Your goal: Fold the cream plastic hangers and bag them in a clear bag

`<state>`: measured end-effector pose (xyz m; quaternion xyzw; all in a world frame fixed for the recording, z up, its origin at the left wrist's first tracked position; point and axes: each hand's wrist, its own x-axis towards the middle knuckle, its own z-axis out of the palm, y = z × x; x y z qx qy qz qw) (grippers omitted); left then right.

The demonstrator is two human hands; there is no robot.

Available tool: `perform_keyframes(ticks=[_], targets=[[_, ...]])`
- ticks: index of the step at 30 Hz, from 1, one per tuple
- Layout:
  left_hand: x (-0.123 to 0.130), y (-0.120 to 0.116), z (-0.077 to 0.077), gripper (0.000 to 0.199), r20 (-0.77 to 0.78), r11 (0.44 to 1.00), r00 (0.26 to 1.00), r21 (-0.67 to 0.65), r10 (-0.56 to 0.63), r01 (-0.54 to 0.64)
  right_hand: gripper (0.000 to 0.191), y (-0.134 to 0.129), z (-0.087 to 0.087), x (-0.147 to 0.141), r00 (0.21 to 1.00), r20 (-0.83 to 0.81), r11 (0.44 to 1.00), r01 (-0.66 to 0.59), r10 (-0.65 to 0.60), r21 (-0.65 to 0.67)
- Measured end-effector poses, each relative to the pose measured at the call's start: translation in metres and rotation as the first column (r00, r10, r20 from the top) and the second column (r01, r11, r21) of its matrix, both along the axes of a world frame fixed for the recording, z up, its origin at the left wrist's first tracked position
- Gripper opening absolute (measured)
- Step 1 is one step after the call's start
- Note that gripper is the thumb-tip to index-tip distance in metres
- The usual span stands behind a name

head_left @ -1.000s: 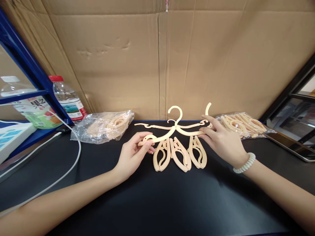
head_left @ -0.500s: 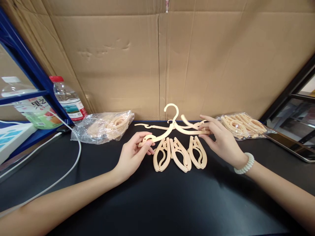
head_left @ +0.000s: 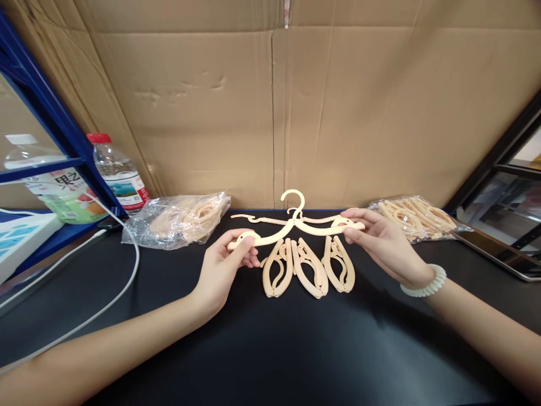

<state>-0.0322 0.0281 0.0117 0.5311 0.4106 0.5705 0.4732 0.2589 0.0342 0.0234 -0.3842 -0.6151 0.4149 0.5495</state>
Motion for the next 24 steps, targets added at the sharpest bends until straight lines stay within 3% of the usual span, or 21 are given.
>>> perform_keyframes(ticks=[5, 9, 13, 18, 21, 24], targets=[[0.0, -0.003, 0.008, 0.022, 0.104, 0.998, 0.993, -0.035, -0.051, 0.055, 0.035, 0.0, -0.002, -0.001, 0.939, -0.343, 0.989, -0.037, -0.015, -0.143], [0.002, -0.008, 0.012, 0.021, 0.12, 0.993, 0.986, -0.011, -0.119, 0.121, 0.024, 0.0, -0.003, -0.003, 0.907, -0.422, 0.982, -0.079, -0.001, -0.174], [0.007, -0.019, 0.015, 0.023, 0.072, 0.985, 0.983, -0.026, -0.169, 0.171, 0.024, -0.008, -0.002, -0.014, 0.934, -0.354, 0.976, -0.125, 0.054, -0.18], [0.013, -0.031, 0.015, 0.026, -0.01, 0.957, 0.959, -0.066, -0.282, 0.281, 0.018, -0.027, -0.001, -0.033, 0.957, -0.158, 0.956, -0.264, 0.243, -0.131], [0.014, -0.031, 0.013, 0.024, -0.042, 0.948, 0.949, -0.075, -0.313, 0.309, 0.01, -0.035, -0.001, -0.038, 0.89, 0.05, 0.89, -0.446, 0.452, -0.097], [0.013, -0.029, 0.011, 0.025, -0.085, 0.949, 0.945, -0.055, -0.315, 0.312, 0.025, -0.04, -0.003, -0.04, 0.794, 0.13, 0.804, -0.581, 0.594, -0.127]])
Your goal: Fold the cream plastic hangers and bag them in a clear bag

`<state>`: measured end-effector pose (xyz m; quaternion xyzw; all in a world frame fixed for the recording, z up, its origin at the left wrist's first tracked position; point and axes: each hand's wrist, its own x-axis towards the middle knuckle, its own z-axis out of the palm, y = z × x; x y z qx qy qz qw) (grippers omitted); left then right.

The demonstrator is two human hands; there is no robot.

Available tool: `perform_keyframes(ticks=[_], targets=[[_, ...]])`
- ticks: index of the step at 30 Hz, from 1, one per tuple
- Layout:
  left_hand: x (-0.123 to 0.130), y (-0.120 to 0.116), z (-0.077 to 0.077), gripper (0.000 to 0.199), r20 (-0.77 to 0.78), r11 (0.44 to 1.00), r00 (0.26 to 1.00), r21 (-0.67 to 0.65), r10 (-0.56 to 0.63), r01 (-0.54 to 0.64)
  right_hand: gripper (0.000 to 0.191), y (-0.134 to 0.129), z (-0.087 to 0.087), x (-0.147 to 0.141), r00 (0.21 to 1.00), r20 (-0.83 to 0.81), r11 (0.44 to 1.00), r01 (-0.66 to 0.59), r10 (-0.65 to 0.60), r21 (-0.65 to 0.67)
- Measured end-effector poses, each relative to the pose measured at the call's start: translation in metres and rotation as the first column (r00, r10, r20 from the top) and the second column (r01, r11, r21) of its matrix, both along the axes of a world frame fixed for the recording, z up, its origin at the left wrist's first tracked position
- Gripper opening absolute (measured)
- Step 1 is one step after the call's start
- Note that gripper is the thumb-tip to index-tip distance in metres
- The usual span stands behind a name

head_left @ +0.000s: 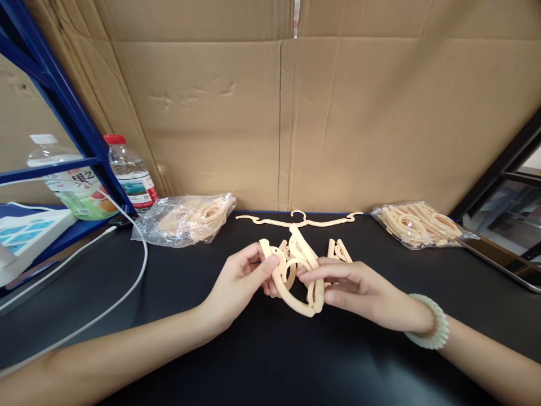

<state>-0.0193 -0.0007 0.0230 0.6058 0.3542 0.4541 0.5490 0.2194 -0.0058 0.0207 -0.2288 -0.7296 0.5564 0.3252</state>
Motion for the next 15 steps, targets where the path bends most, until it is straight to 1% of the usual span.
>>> perform_keyframes(ticks=[1, 3, 6, 9, 12, 15], targets=[[-0.0003, 0.0009, -0.0004, 0.025, -0.007, 1.0, 1.0, 0.009, -0.001, 0.001, 0.029, -0.0007, -0.0008, 0.0001, 1.0, 0.016, 1.0, -0.015, 0.016, -0.004], [-0.0005, 0.0021, -0.0008, 0.023, -0.019, 1.0, 1.0, 0.017, -0.018, 0.018, 0.035, -0.001, -0.002, 0.0008, 0.999, 0.038, 1.0, -0.003, 0.004, -0.007], [0.0, 0.0019, -0.0001, 0.019, -0.03, 0.998, 0.998, 0.03, -0.059, 0.06, 0.038, 0.0002, -0.0026, 0.0021, 0.998, 0.048, 0.999, 0.043, -0.043, -0.01], [-0.0002, 0.0001, 0.0006, 0.017, -0.056, 0.994, 0.996, 0.075, -0.074, 0.078, 0.04, 0.0002, -0.0027, 0.0023, 0.997, 0.049, 0.998, 0.063, -0.062, -0.007], [-0.0015, -0.0023, 0.0001, 0.014, -0.083, 0.988, 0.991, 0.104, -0.102, 0.111, 0.041, -0.0022, -0.0031, 0.0009, 0.997, 0.061, 0.999, 0.045, -0.045, 0.008], [-0.0015, -0.005, -0.0001, 0.013, -0.071, 0.984, 0.988, 0.102, -0.139, 0.146, 0.045, -0.0046, -0.0031, -0.001, 0.996, 0.089, 0.999, -0.005, 0.002, 0.038]])
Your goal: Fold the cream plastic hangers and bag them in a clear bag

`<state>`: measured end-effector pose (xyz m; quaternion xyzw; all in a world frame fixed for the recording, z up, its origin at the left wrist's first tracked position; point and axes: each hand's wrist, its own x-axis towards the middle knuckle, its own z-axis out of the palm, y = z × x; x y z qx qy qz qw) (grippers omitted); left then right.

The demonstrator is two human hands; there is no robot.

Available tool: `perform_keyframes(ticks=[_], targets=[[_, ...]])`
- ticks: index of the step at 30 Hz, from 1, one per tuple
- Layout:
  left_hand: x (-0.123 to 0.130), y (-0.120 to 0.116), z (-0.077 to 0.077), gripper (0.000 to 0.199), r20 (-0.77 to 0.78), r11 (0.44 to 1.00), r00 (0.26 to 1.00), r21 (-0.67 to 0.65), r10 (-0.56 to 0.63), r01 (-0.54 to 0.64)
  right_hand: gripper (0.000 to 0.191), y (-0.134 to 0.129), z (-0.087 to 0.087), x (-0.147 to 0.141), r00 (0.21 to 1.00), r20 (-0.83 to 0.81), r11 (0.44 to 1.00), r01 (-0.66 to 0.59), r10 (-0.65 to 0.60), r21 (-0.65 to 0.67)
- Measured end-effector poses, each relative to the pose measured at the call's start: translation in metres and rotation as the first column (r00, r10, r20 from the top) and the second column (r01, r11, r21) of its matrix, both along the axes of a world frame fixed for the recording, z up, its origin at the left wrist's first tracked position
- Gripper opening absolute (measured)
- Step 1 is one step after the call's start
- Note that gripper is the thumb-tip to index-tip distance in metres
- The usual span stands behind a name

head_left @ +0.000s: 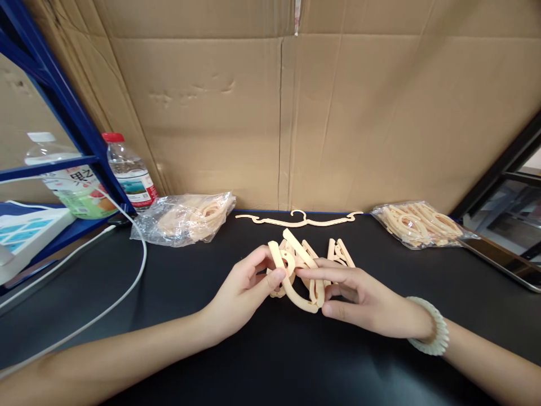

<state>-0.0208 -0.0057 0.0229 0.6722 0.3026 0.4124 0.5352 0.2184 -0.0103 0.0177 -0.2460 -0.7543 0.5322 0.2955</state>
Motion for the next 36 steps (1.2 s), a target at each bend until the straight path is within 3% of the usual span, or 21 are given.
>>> perform_keyframes(ticks=[8, 12, 17, 26, 36], targets=[[0.0044, 0.0008, 0.0034, 0.018, 0.035, 0.994, 0.996, -0.078, 0.082, -0.079, 0.052, -0.0014, 0.0031, -0.0017, 0.998, 0.019, 0.998, -0.064, 0.063, 0.03], [0.0027, 0.0045, 0.0025, 0.024, -0.02, 0.985, 0.992, -0.113, 0.128, -0.13, 0.054, -0.0041, 0.0052, -0.0037, 0.994, 0.085, 0.988, -0.086, 0.075, 0.132], [0.0025, 0.0042, 0.0021, 0.025, -0.045, 0.975, 0.982, -0.116, 0.184, -0.188, 0.053, -0.0059, 0.0058, -0.0037, 0.998, 0.065, 0.976, -0.014, 0.0, 0.218], [0.0023, 0.0039, 0.0017, 0.025, -0.057, 0.962, 0.967, -0.1, 0.248, -0.253, 0.044, -0.0041, 0.0049, -0.0001, 0.998, -0.002, 0.979, 0.06, -0.06, 0.197], [0.0037, 0.0021, 0.0013, 0.029, -0.041, 0.96, 0.977, -0.185, 0.208, -0.212, 0.042, -0.0028, 0.007, 0.0024, 0.998, 0.024, 0.969, 0.055, -0.063, 0.239]])
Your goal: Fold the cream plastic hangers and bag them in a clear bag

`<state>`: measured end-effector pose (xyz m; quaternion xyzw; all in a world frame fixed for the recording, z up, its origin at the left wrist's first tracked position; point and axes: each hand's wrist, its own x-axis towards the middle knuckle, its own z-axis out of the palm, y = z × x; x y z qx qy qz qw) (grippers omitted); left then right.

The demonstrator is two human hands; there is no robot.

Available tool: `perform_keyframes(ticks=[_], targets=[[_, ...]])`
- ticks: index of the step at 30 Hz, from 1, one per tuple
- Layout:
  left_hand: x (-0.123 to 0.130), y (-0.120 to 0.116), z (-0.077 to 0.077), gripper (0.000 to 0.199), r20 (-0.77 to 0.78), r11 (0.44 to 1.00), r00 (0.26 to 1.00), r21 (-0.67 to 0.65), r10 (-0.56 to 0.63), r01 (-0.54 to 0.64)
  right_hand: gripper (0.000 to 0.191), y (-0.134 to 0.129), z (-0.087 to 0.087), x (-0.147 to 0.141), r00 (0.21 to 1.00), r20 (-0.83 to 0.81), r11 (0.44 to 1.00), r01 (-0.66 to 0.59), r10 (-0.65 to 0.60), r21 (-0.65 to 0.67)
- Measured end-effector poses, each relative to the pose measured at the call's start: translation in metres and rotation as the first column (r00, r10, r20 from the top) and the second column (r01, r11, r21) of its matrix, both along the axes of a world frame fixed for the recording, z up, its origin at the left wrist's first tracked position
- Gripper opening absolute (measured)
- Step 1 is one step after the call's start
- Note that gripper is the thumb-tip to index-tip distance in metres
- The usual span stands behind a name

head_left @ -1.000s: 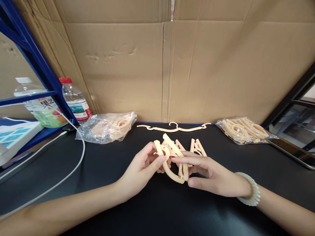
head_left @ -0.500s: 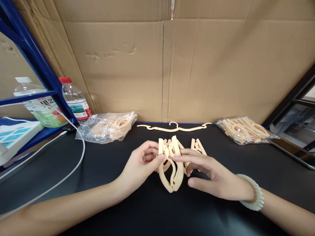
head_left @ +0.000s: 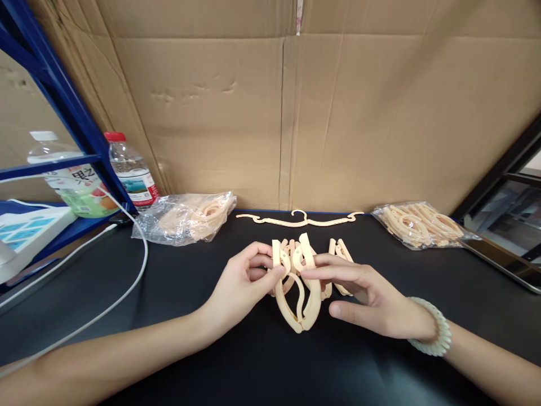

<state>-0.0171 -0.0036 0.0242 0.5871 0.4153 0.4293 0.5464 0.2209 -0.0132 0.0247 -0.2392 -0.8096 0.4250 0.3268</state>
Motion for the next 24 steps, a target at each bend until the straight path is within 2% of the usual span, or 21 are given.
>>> perform_keyframes(ticks=[6, 13, 19, 24], targets=[[-0.0004, -0.0051, -0.0028, 0.024, -0.036, 0.998, 0.998, 0.029, -0.046, 0.047, 0.06, -0.0034, 0.0016, -0.004, 0.993, 0.084, 0.994, -0.092, 0.086, 0.064], [0.0017, -0.0068, -0.0001, 0.024, 0.006, 0.994, 0.995, 0.046, -0.104, 0.103, 0.059, -0.0041, 0.0042, -0.0047, 0.993, 0.092, 0.993, -0.08, 0.072, 0.087], [0.0005, -0.0056, -0.0002, 0.026, -0.039, 0.999, 0.999, 0.038, -0.036, 0.037, 0.055, -0.0029, 0.0018, -0.0055, 0.988, 0.042, 0.988, -0.143, 0.146, -0.051], [0.0017, -0.0054, -0.0001, 0.029, 0.038, 0.999, 0.998, -0.01, -0.047, 0.047, 0.05, -0.0004, 0.0015, -0.0045, 0.984, -0.088, 0.962, -0.172, 0.156, -0.213]])
